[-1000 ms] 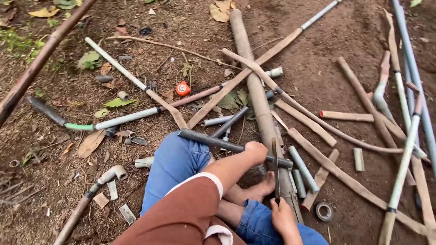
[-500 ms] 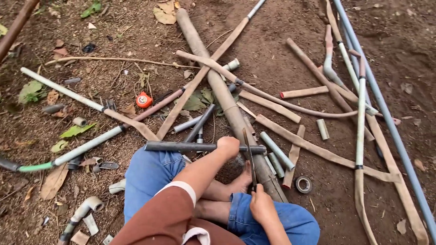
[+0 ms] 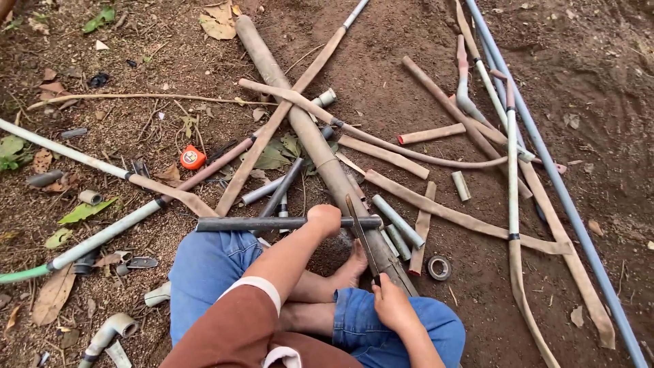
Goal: The person sits on the ground and uses a hand saw to cut a black pipe. They hold the pipe steady with their left hand and saw back and forth with their right hand. The pipe is eventually cut into two pieces.
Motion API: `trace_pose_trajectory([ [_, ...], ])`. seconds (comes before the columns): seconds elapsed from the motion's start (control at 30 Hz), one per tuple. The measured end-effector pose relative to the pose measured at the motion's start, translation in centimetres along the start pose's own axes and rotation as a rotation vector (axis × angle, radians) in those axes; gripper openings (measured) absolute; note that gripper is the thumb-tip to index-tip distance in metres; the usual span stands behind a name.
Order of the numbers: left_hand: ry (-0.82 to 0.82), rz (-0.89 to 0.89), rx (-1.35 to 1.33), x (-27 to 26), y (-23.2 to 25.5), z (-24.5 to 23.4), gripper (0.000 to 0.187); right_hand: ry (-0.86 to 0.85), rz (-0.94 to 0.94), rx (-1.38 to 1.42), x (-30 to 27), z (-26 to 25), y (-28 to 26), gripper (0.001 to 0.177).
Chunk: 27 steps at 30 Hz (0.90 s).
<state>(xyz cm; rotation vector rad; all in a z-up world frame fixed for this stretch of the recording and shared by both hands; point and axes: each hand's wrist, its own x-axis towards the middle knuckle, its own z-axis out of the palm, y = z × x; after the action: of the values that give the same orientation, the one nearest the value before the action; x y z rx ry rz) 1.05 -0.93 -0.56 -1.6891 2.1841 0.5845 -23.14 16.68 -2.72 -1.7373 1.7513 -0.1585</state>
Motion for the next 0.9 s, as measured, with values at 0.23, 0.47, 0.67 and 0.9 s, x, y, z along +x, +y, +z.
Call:
trace_pose_trajectory([
  [0.23,0.025,-0.034,0.008,0.9,0.0,0.8,0.017,0.033,-0.022,-0.038,2.7,2.0,-1.2,0.020],
  [0.47,-0.032,-0.048,0.006,-1.0,0.2,-1.5,0.018,0.015,-0.017,-0.012,1.8,0.7,-3.6,0.021],
  [0.67,-0.006,-0.025,0.005,-0.2,0.4,-0.1,0.015,-0.021,0.021,-0.036,0.9,0.5,-2.8,0.022],
  [0.9,0.096,0.098,-0.067,-0.6,-1.0,0.3,0.025,-0.072,-0.025,0.005,6.4,1.0,-2.6,0.031],
])
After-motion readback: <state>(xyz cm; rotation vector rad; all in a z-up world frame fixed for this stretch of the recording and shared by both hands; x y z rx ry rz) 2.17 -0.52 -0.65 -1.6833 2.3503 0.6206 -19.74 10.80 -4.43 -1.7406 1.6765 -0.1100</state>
